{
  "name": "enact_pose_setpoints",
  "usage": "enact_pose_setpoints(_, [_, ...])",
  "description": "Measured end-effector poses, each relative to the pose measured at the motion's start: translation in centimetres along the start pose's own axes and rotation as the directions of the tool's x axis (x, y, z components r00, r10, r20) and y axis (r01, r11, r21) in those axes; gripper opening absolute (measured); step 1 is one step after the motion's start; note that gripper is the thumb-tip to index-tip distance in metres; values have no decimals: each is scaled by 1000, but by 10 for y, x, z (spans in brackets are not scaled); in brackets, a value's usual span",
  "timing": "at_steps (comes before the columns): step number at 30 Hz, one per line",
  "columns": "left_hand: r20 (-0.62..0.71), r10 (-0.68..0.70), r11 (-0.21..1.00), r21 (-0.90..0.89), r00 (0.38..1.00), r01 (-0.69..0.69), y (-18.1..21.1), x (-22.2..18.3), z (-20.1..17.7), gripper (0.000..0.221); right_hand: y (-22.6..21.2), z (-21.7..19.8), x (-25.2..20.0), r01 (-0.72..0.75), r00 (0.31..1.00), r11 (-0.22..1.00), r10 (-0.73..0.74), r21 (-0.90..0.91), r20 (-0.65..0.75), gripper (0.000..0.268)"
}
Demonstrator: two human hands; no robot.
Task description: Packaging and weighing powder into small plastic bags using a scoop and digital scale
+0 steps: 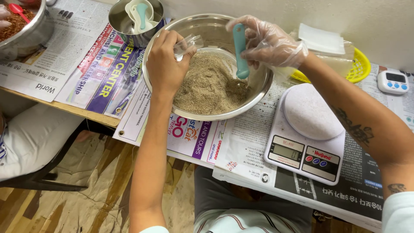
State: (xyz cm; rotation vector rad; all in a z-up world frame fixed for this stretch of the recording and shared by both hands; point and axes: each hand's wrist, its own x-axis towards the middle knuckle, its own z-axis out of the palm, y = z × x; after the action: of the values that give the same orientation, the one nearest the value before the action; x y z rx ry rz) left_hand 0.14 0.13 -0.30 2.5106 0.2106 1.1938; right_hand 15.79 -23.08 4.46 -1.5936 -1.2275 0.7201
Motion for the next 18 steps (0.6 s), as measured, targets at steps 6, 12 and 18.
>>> enact_pose_setpoints(6, [10, 2, 1000, -6, 1000, -2, -4, -1, 5, 33, -30, 17, -11, -125, 982, 951, 77, -282, -175, 72])
enact_pose_setpoints(12, [3, 33, 999, 15, 999, -33, -3, -2, 4, 34, -22, 8, -13, 25, 972, 747, -174, -664, -159, 32])
enact_pose_setpoints(18, [7, 61, 998, 30, 998, -61, -8, -3, 9, 35, 2, -1, -1, -42, 988, 713, -75, -700, -136, 9])
